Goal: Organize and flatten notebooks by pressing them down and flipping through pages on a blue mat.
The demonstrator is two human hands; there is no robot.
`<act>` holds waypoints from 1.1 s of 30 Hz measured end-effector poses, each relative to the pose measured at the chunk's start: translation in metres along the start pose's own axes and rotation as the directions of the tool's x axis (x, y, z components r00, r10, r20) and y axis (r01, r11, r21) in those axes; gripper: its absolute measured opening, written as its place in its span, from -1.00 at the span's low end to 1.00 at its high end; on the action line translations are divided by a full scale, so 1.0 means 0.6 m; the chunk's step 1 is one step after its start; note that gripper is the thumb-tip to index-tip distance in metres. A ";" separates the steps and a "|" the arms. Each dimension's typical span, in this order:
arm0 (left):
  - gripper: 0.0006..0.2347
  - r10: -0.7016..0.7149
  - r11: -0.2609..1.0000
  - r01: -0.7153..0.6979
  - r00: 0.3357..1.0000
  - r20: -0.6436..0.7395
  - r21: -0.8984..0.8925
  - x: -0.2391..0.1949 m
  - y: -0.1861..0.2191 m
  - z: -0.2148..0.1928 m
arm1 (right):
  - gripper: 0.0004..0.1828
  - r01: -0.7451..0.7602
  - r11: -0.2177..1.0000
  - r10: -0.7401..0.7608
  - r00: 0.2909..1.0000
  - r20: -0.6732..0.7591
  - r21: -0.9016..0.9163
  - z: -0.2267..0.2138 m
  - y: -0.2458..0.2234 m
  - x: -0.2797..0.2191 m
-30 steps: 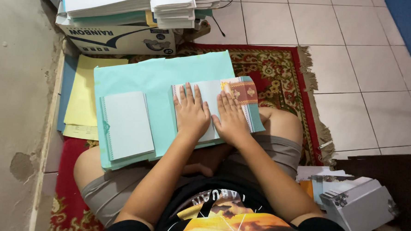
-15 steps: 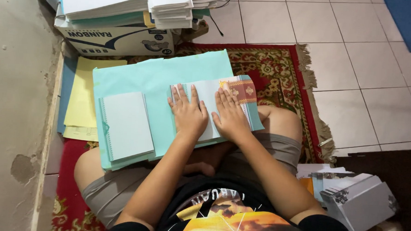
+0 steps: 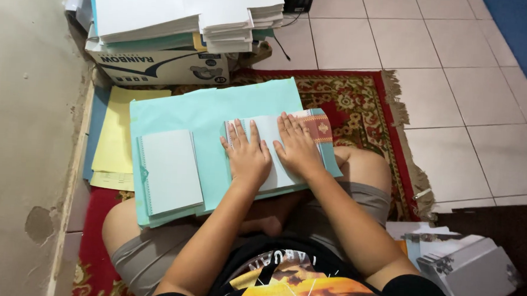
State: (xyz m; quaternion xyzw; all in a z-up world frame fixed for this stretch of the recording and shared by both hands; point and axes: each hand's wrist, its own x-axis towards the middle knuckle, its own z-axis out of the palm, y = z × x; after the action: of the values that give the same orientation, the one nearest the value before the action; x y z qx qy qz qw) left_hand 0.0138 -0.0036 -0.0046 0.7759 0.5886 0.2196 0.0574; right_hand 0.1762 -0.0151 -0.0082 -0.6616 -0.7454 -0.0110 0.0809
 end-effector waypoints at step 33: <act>-0.47 0.200 0.980 -0.198 0.962 0.184 -0.032 -0.019 0.001 -0.019 | -0.27 0.047 0.999 -0.047 0.997 -0.062 0.006 0.013 0.002 -0.029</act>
State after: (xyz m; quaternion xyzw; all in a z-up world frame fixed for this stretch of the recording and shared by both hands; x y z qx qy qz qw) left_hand 0.0073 -0.0167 0.0028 0.8478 0.4984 0.1545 0.0950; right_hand 0.1787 -0.0312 -0.0186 -0.6429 -0.7580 -0.0305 0.1061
